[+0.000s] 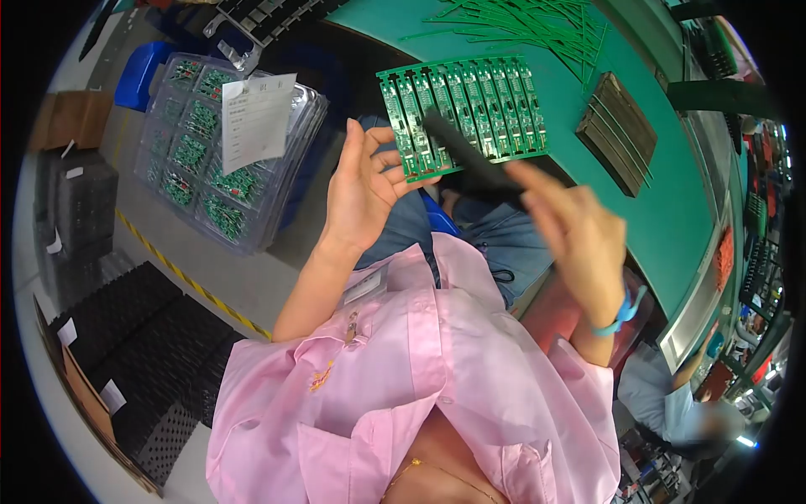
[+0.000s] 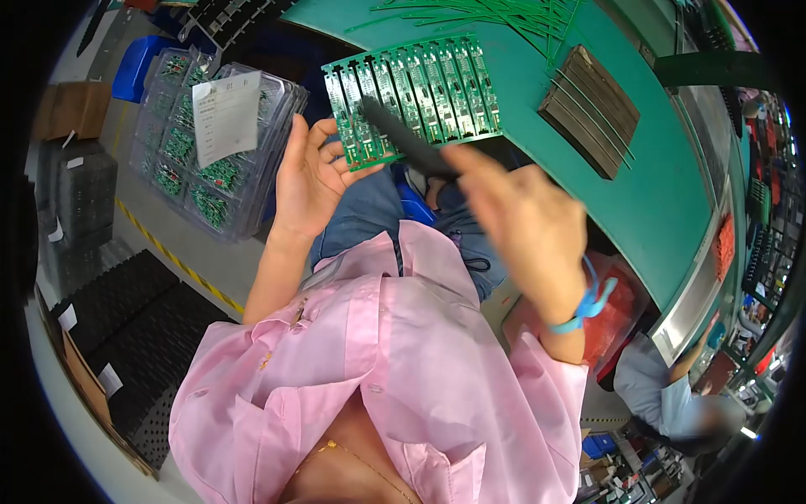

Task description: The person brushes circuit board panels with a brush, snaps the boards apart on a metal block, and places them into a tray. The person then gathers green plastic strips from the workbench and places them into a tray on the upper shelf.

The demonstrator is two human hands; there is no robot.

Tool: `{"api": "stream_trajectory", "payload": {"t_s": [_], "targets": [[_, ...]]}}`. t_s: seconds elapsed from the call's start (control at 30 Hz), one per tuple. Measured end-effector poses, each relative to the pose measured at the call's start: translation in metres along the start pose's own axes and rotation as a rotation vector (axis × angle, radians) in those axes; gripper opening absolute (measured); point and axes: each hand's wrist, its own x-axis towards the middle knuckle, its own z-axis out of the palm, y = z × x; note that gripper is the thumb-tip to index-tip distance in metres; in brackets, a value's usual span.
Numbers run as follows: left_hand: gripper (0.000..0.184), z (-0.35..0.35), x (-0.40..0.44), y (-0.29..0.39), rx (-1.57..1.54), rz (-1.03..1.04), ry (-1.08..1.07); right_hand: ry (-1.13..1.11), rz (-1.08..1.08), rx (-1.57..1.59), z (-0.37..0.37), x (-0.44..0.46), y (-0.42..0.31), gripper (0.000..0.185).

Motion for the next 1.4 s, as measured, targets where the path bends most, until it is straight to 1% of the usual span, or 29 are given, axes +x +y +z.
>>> {"api": "stream_trajectory", "payload": {"t_s": [0.13,0.17,0.3,0.33,0.47,0.5,0.7,0.73,0.8,0.83,0.97,1.0,1.13,1.17,1.3,1.33,1.37,1.4], "targets": [[0.052,0.006,0.001,0.0,-0.024,-0.034,-0.016,0.349,0.276,-0.311,-0.008,0.008,0.033,0.031],[0.052,0.007,0.001,0.0,-0.026,-0.038,-0.017,0.347,0.278,-0.314,-0.007,0.006,0.032,0.031],[0.042,0.013,0.002,0.0,0.042,-0.01,0.076,0.283,-0.015,0.083,0.004,-0.001,0.023,0.031],[0.042,0.014,0.002,0.001,0.046,-0.013,0.078,0.282,-0.012,0.087,0.004,0.0,0.025,0.031],[0.031,0.016,0.001,0.002,0.03,-0.047,0.048,0.254,0.283,-0.039,0.001,0.008,0.045,0.031],[0.031,0.017,0.002,0.002,0.029,-0.046,0.045,0.257,0.283,-0.042,-0.001,0.01,0.044,0.031],[0.021,0.013,0.003,-0.003,0.159,0.031,-0.032,0.138,0.064,0.004,-0.006,0.025,0.004,0.029],[0.02,0.012,0.002,-0.004,0.194,0.047,-0.039,0.139,0.065,0.004,-0.002,0.029,-0.004,0.029],[0.019,0.01,0.001,-0.004,0.266,0.082,-0.055,0.147,-0.01,0.028,0.006,0.041,-0.015,0.029],[0.019,0.009,0.0,-0.004,0.266,0.085,-0.053,0.147,-0.013,0.029,0.006,0.044,-0.011,0.029],[0.021,0.009,0.002,-0.003,0.168,0.023,-0.072,0.329,0.269,-0.252,-0.007,0.053,0.026,0.026],[0.021,0.009,0.003,-0.003,0.164,0.029,-0.076,0.334,0.265,-0.258,-0.01,0.051,0.025,0.026],[0.023,0.009,0.006,-0.004,0.198,0.041,-0.047,0.127,0.07,0.19,-0.015,0.018,0.018,0.028],[0.023,0.008,0.006,-0.005,0.203,0.038,-0.053,0.133,0.076,0.191,-0.013,0.017,0.021,0.028],[0.026,0.006,0.008,-0.009,0.302,0.056,-0.027,0.156,0.304,0.003,-0.009,0.007,0.039,0.027],[0.026,0.008,0.007,-0.007,0.311,0.056,-0.04,0.17,0.383,-0.022,-0.017,0.005,0.039,0.028],[0.026,0.009,0.005,-0.004,0.333,0.094,-0.054,0.184,0.464,-0.045,-0.026,0.0,0.039,0.028],[0.026,0.011,0.002,-0.002,0.354,0.132,-0.068,0.197,0.475,-0.042,-0.025,-0.008,0.047,0.028]]}}
